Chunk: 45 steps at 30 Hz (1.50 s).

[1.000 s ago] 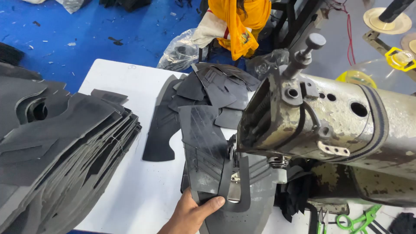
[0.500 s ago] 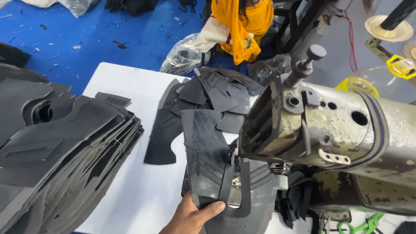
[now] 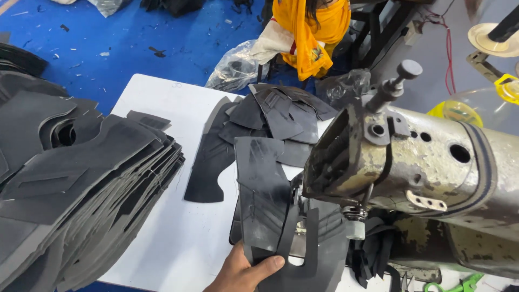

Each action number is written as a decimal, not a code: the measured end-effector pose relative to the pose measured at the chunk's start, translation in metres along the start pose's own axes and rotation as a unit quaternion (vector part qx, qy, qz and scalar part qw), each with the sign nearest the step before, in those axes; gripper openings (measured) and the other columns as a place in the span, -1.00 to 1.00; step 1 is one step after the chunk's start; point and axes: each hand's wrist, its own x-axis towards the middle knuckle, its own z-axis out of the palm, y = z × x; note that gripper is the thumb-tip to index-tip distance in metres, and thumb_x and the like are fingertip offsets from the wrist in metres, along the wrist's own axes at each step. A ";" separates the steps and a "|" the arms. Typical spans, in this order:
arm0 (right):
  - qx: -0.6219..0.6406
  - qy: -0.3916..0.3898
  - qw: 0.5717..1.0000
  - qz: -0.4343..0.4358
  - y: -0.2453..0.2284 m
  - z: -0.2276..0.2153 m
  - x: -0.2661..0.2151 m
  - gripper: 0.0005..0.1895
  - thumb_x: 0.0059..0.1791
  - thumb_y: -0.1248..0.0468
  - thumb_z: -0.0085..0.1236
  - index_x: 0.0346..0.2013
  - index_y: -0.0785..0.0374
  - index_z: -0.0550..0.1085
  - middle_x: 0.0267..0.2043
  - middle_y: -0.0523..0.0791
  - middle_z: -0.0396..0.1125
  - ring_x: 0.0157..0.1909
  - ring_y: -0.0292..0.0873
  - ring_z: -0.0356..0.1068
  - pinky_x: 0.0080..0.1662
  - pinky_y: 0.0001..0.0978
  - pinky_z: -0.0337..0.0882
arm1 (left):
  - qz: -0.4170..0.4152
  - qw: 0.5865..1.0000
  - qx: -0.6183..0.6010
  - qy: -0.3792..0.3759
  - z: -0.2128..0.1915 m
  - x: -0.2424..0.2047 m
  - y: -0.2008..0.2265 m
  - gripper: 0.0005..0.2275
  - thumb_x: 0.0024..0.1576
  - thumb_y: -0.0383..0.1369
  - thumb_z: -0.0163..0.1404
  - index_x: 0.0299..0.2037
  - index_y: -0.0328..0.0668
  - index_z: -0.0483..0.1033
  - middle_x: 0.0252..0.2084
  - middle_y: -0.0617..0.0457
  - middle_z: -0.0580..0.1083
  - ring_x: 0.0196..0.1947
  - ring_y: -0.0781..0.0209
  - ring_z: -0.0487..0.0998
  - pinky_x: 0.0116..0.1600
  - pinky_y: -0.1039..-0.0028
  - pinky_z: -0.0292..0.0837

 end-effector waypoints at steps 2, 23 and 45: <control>-0.001 -0.002 1.000 0.001 -0.007 -0.005 0.031 -0.63 0.07 -0.11 0.11 -0.04 -0.01 0.67 -0.29 -0.12 0.57 -0.17 -0.13 0.59 -0.17 -0.35 0.53 | -0.045 0.999 -0.019 0.009 0.007 0.002 0.011 -0.56 0.10 -0.40 0.11 0.21 -0.29 0.35 0.10 -0.09 0.56 0.19 0.17 0.54 0.31 0.23 0.36; 0.279 -0.113 0.937 0.176 -0.068 -0.014 -0.010 -0.75 -0.13 0.11 0.44 -0.37 0.25 0.72 -0.74 -0.05 0.43 -0.68 -0.25 0.42 -0.53 -0.32 0.34 | -0.020 0.996 0.005 -0.083 -0.046 -0.065 -0.055 -0.50 0.08 -0.41 0.15 0.25 -0.36 0.37 0.17 -0.21 0.53 0.21 0.08 0.53 0.31 0.28 0.35; 0.041 0.168 0.966 -0.193 -0.099 -0.072 0.118 -0.85 -0.07 0.33 0.27 -0.22 0.22 0.54 -0.31 -0.08 0.38 -0.38 0.01 0.44 -0.35 -0.22 0.43 | -0.150 0.977 0.148 -0.043 -0.070 -0.081 0.051 -0.41 0.01 -0.22 0.22 0.24 -0.29 0.38 0.04 -0.13 0.60 0.10 0.15 0.62 0.23 0.30 0.48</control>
